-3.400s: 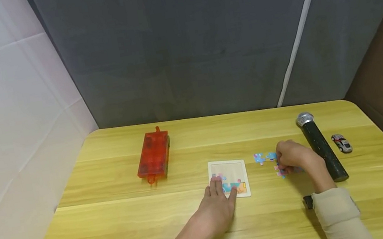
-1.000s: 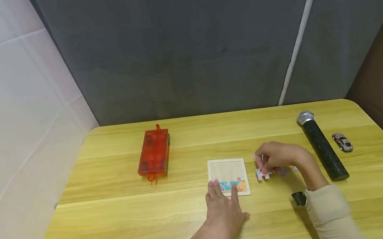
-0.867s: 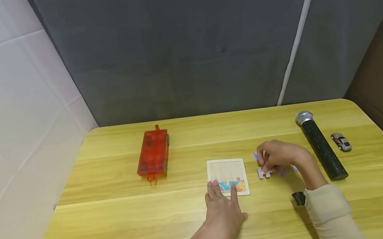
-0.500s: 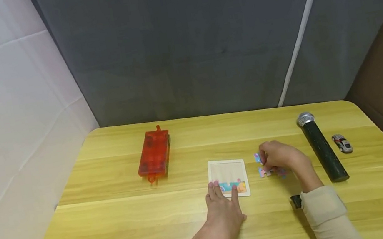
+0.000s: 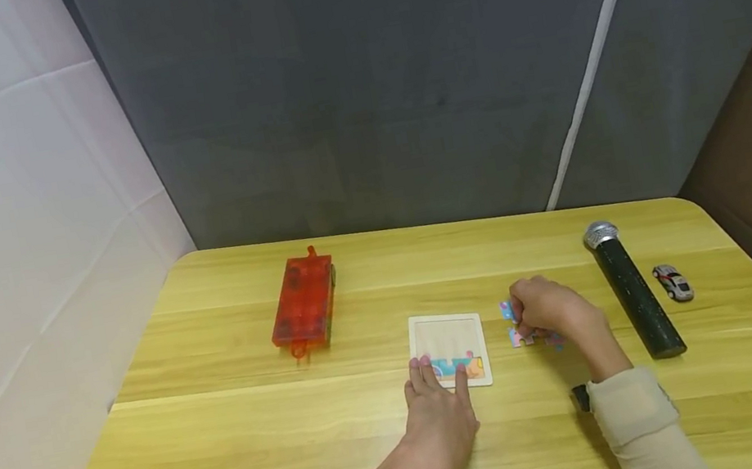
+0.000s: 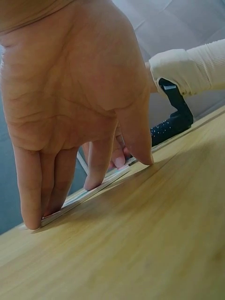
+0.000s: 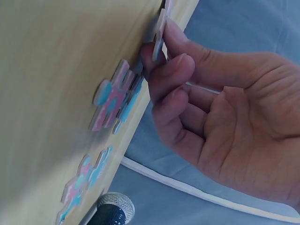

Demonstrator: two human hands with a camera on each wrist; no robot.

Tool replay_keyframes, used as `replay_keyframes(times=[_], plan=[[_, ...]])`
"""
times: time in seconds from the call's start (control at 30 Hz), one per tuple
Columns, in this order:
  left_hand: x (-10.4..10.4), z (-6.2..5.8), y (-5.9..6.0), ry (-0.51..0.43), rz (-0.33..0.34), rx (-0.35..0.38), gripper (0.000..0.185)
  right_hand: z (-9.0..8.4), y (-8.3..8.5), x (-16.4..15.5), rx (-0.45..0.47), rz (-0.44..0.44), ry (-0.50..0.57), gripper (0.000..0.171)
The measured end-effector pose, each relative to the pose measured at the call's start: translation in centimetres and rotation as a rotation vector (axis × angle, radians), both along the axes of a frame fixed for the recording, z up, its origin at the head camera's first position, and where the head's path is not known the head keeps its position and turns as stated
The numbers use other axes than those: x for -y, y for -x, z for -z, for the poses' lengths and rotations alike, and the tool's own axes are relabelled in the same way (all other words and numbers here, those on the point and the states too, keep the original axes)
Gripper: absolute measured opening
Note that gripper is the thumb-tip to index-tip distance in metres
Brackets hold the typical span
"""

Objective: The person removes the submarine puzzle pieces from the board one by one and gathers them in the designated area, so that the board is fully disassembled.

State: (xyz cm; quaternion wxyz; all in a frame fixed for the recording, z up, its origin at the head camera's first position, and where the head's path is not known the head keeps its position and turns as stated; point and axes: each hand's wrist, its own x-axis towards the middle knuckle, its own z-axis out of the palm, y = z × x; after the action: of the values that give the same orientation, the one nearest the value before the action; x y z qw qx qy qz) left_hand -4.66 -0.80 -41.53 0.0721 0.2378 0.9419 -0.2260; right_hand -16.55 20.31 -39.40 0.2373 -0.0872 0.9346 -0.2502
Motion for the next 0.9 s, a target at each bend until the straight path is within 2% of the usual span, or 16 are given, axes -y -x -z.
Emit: replay_keyframes(times=[0.27,0.37,0.43,0.53,0.6,0.63,0.7,0.8,0.9], plan=[[0.1,0.1,0.0,0.008,0.010,0.016,0.066,0.1,-0.2,0.3,-0.088,-0.035,-0.157,0.028],[0.1,0.3,0.1,0.016,0.016,0.019,0.066,-0.3,-0.7,1.0,-0.134,-0.078,-0.154,0.027],[0.1,0.6,0.2,0.015,0.021,0.021,0.066,-0.6,-1.1,1.6,-0.186,-0.154,-0.094,0.021],[0.0,1.1,0.4,0.027,0.030,0.042,0.068,-0.4,-1.8,2.8,-0.246,-0.326,0.033,0.006],[0.0,1.7,0.6,0.028,0.040,0.053,0.070,0.0,-2.3,3.6,-0.278,-0.427,0.076,0.008],[0.0,2.1,0.7,0.033,0.046,0.055,0.071,0.9,-2.3,3.7,-0.319,-0.467,0.089,0.011],[0.0,2.7,0.9,0.047,0.061,0.053,0.074,1.4,-2.9,4.3,-0.324,-0.471,0.072,0.015],[0.2,4.5,1.3,0.053,0.082,0.030,0.076,1.7,-3.4,5.2,-0.340,-0.411,0.024,0.021],[0.3,5.5,1.6,0.054,0.094,0.022,0.076,1.1,-3.9,6.0,-0.316,-0.361,-0.008,0.022]])
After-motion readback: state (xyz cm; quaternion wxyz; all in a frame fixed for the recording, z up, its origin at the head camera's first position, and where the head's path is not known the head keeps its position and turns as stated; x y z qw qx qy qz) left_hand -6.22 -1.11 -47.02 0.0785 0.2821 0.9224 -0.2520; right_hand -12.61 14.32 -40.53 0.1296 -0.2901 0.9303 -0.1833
